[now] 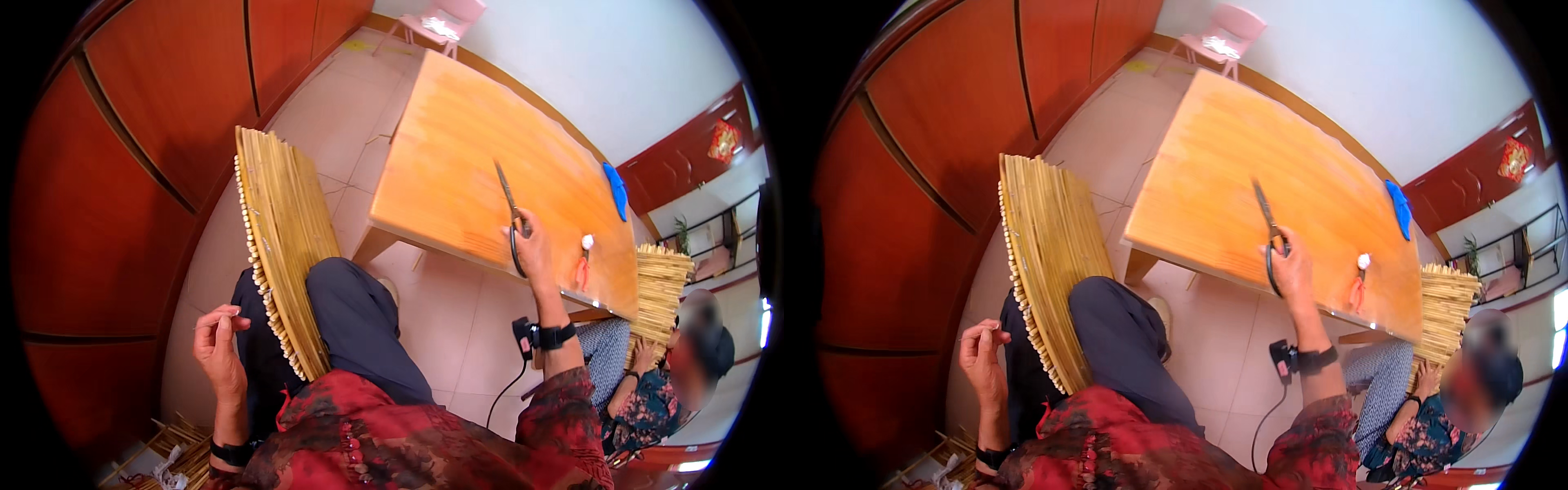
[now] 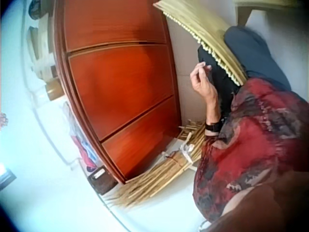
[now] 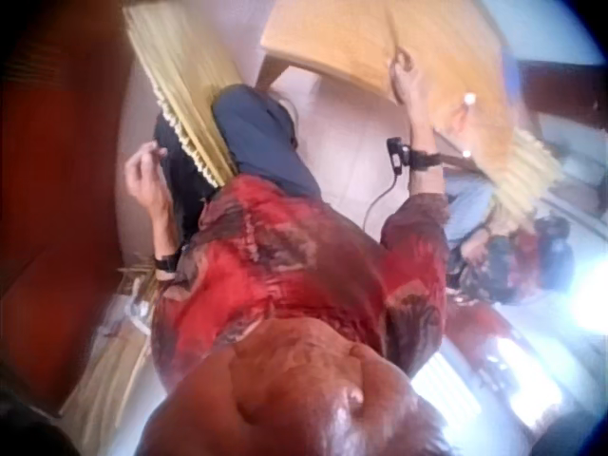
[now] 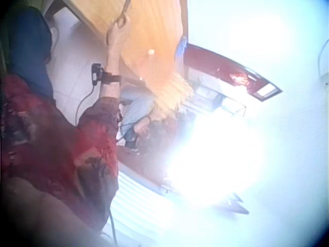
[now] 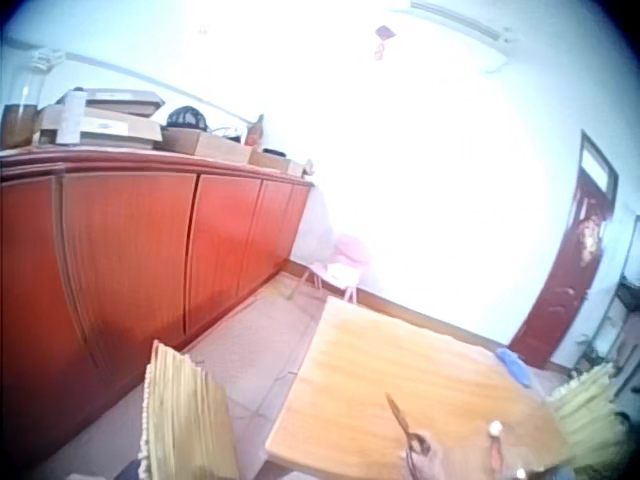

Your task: The person uses a needle and thread to weave together bundles of straw into a mat. The person repeatedly passes the needle through the straw bundles, pulls the thread tight, and occasionally uses scissors to trim excess straw.

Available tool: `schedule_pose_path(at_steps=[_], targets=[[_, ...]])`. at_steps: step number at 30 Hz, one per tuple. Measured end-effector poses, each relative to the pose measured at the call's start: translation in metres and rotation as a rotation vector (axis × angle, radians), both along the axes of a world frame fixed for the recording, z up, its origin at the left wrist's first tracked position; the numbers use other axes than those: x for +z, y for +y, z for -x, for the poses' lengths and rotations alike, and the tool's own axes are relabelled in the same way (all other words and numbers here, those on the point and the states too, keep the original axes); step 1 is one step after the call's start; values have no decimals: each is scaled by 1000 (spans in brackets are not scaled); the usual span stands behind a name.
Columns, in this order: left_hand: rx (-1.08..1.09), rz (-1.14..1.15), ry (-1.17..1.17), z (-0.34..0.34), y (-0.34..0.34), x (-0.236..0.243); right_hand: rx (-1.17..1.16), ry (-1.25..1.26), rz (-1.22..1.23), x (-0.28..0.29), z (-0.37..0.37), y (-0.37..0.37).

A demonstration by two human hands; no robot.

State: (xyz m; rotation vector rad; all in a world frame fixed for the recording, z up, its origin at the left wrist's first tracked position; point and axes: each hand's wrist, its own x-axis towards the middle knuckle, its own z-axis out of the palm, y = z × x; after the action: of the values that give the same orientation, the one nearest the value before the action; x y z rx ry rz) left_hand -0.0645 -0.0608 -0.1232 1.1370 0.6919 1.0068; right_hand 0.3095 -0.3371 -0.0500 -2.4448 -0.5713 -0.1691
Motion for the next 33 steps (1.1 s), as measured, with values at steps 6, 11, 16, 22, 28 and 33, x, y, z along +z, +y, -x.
schedule_pose_path(at_steps=[6,11,16,22,28,33], targets=[[-194,-64,148,11,-27,18,-168,-330,498,-18,-57,-74],[-306,-279,243,23,-37,4,-117,-154,447,-28,-71,-126],[-378,-320,263,36,-48,7,-51,-246,504,-28,-69,-115],[-472,-378,280,37,-51,-1,-116,-135,747,-16,-70,-101],[-440,-393,322,45,-49,-4,-62,-147,937,-2,-56,-88],[-421,-375,298,48,-47,-5,190,-12,852,54,26,-22]])
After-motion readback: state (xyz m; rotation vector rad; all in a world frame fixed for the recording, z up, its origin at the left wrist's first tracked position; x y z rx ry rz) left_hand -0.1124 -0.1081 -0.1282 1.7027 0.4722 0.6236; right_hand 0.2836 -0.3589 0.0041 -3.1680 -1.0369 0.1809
